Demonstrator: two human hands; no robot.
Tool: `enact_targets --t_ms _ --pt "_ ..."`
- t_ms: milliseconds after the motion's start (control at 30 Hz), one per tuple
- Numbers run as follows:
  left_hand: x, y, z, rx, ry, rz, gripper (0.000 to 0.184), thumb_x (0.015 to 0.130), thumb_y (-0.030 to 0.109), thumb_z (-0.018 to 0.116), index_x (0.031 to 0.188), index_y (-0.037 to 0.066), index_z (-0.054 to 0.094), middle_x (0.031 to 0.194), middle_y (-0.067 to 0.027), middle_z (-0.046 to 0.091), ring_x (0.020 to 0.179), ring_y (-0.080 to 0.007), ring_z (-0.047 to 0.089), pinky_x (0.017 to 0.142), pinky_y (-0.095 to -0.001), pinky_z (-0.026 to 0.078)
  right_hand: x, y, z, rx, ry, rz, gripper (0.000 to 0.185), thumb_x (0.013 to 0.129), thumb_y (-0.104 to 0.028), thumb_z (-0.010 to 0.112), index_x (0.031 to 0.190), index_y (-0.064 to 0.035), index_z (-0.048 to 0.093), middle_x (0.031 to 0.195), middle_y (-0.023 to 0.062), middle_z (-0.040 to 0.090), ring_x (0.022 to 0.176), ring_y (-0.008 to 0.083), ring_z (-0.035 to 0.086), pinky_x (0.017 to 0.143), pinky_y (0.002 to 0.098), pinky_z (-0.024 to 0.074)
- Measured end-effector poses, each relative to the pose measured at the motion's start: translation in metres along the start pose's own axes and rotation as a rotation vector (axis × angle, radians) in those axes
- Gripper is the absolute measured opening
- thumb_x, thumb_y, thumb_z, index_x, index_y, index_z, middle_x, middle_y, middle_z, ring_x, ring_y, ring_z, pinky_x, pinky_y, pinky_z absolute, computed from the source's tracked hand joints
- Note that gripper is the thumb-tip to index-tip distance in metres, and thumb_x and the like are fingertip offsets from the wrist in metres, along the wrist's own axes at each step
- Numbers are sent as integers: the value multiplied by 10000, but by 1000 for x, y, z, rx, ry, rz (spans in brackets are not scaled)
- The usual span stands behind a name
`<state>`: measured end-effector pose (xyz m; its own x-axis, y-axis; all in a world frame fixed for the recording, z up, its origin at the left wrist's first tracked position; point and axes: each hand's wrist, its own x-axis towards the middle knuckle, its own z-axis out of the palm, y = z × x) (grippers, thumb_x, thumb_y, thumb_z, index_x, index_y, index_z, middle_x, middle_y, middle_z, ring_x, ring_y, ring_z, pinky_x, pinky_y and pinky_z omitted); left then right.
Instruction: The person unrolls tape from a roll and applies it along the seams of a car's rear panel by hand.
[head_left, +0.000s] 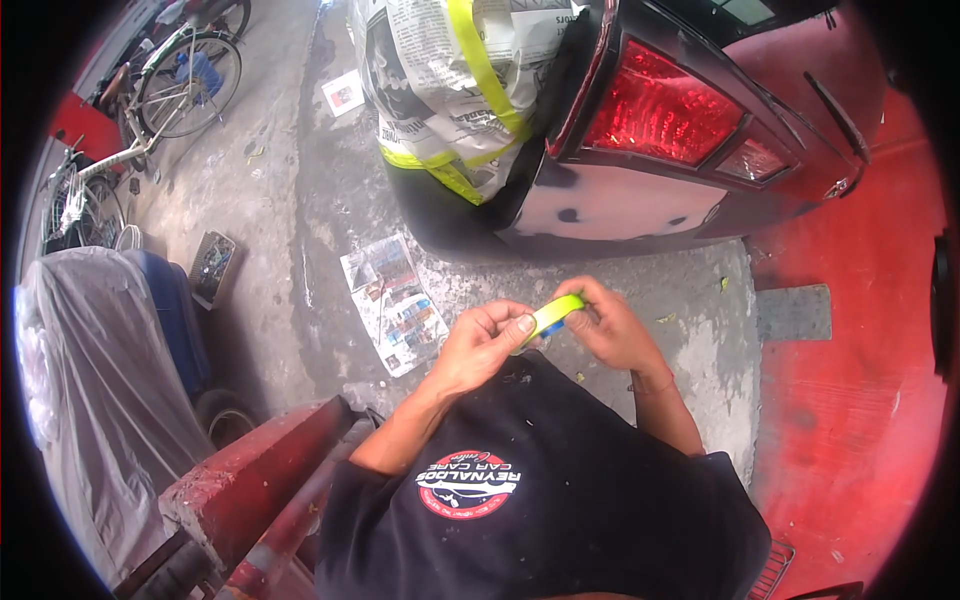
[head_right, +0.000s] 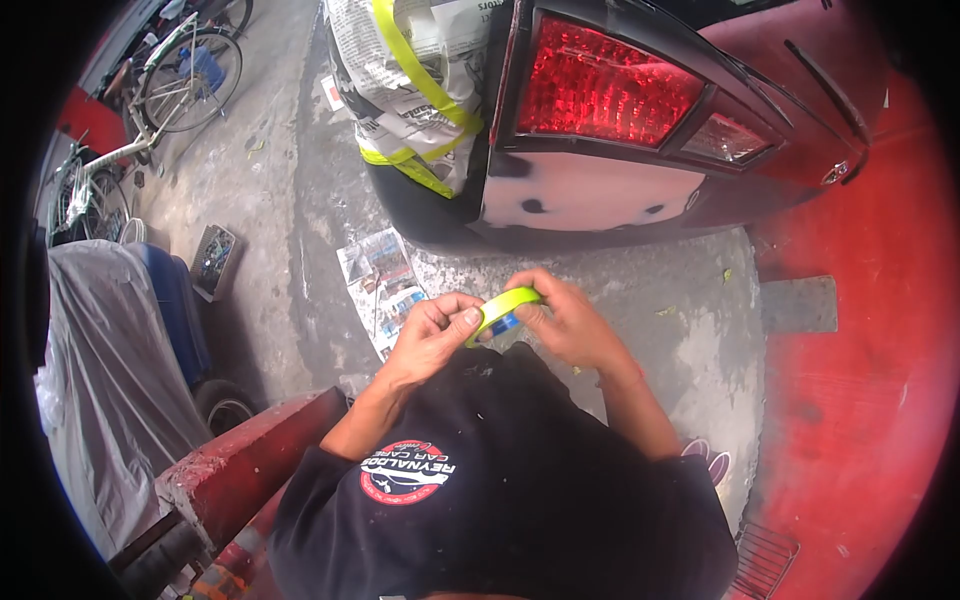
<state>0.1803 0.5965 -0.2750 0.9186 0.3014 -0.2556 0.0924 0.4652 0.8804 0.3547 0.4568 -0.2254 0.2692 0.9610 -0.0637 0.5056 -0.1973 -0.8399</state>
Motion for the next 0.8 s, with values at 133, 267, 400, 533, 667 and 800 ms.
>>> enact_targets --t_ms 133,267,400,533,667,800 --pt "2 7 4 -110 9 23 302 1035 234 616 1184 -26 656 959 -47 719 849 -82 636 760 -238 486 2 11 4 252 57 39 233 1036 -184 582 1193 -15 555 1038 76 632 983 166 597 874 318 478" --pt "5 6 -7 -20 -73 -22 313 1035 249 617 1187 -22 657 971 -43 718 865 -79 631 775 -233 481 1 20 5 271 26 33 244 1042 -183 579 1209 -9 544 1041 61 618 975 143 576 878 305 475" --pt "2 4 -8 -12 -91 -32 296 1033 233 605 1193 -12 651 996 -43 717 895 -72 628 801 -237 484 -2 19 4 280 5 47 258 1038 -180 592 1219 -5 538 1049 60 614 982 135 569 879 302 475" --pt "6 -7 -10 -89 -123 -28 274 1015 200 614 1188 -8 661 1016 -51 729 917 -93 643 869 -258 480 -6 26 4 237 31 61 275 1016 -199 635 1211 -20 562 1034 46 622 972 133 571 874 306 477" --pt "15 -22 -18 -110 -171 -52 255 934 95 575 1149 -14 662 992 -68 728 935 -126 655 912 -291 481 -7 20 0 226 -10 86 297 996 -229 663 1209 -35 593 1036 76 656 963 166 606 867 334 486" --pt "21 -24 -18 -134 -200 22 282 891 65 541 1132 -17 661 978 -75 724 941 -139 657 919 -304 481 -5 17 -4 158 -17 88 267 997 -217 654 1188 -35 610 1011 106 673 940 195 628 847 339 489"
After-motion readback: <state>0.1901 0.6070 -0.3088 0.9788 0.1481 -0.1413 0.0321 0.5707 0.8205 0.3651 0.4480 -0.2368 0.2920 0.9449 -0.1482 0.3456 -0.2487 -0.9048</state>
